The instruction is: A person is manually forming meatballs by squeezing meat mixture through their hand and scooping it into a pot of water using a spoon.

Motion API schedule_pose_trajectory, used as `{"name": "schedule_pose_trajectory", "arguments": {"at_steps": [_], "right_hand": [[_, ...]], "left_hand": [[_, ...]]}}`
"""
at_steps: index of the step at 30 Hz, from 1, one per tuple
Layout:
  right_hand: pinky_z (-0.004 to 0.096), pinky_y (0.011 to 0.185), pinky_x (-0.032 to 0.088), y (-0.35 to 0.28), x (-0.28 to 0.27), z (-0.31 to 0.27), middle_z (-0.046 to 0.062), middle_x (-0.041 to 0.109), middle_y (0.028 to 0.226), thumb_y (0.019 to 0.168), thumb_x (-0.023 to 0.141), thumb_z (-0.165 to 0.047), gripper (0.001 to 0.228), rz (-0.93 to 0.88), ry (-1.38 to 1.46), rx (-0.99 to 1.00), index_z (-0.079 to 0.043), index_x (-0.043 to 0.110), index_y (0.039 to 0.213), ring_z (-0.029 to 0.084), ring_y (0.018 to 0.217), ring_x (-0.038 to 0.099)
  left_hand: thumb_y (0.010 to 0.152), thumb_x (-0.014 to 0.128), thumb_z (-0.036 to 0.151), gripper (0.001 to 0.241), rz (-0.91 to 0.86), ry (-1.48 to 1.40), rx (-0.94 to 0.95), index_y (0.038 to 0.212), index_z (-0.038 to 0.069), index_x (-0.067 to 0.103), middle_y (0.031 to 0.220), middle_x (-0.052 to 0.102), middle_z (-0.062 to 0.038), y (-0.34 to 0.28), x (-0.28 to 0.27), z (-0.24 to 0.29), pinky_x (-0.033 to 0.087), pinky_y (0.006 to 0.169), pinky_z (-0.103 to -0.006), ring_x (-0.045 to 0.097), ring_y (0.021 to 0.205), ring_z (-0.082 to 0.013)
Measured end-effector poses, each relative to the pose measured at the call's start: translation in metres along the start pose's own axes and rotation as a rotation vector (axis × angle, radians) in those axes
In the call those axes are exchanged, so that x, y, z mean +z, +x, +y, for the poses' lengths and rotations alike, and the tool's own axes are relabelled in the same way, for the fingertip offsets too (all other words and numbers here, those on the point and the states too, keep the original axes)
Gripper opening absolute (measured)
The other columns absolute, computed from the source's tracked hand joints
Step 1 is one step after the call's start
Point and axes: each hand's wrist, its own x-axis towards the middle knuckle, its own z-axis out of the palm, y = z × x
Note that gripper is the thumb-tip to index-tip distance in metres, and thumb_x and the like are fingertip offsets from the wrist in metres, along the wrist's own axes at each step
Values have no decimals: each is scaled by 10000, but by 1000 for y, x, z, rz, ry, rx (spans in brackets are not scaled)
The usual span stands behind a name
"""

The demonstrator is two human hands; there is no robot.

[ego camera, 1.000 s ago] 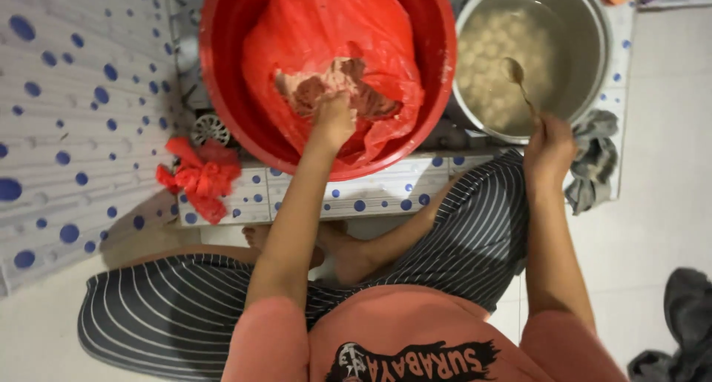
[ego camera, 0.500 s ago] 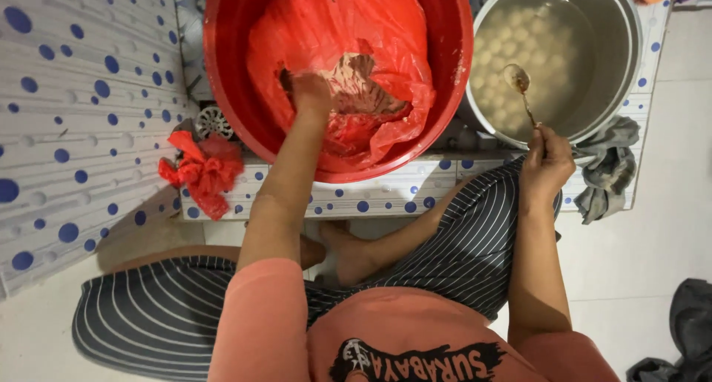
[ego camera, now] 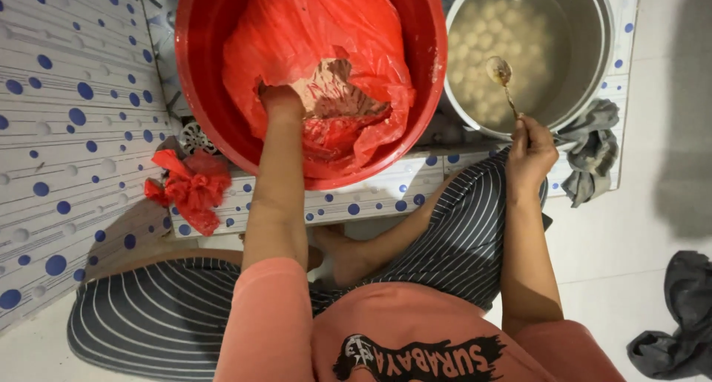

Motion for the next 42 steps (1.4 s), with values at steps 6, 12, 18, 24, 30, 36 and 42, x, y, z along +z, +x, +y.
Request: {"name": "schedule_pose_trajectory", "arguments": {"at_steps": [6,12,18,24,30,36,42], "right_hand": [[417,765,537,-2,-1,7,166,650,728,1038,723,81,104,-2,-9,15,45,794,1105,313,765,681],[413,786,552,-2,-1,5,164,662,739,1026,714,99,130,-3,21,3,45,799,1107,301,774,694],[420,772,539,-3,1,8,151,657,697,1040,731,40,89,10,37,60,26,806,1085,306,751,697],[410,778,532,-5,5,11,178,644,680,1027,713,42,110,40,167,93,71,781,1108,263,750,670],[293,616,474,-3,6,23,90,664,664,1047,699,-52,121,83,195,258,-36,806,1100,119,638,567],[243,507,399,0,9,25,61,658,640,1020,701,-75,120,133,261,364,-57,804,1080,76,541,507],[229,481,387,-2,10,31,68,661,638,1023,711,-75,123,126,275,337,-61,806,1099,75,514,502]], "left_hand": [[942,576,397,513,69,134,150,1341,88,670,1364,655,-96,-26,-20,-8,316,1081,-543,562,1288,-362],[877,666,179,284,188,-150,382,1140,131,765,1148,733,-169,8,25,1,563,903,-536,668,1157,-410],[744,868,452,796,127,-720,602,1372,47,595,1272,650,-330,-162,-87,-34,464,1068,-564,583,1257,-498],[917,637,35,151,388,-1663,970,810,122,698,669,494,149,-129,-52,-47,330,651,-60,492,666,60],[891,742,26,117,429,-2129,784,989,22,678,859,699,-88,-126,-54,-34,553,628,-235,688,744,-145],[878,743,37,207,246,-2429,628,1019,61,594,762,663,-96,-55,-7,-22,573,516,-315,673,637,-202],[906,725,-67,264,384,-2372,630,870,115,538,692,582,13,-102,-26,-2,622,560,-220,677,604,-127]]}}
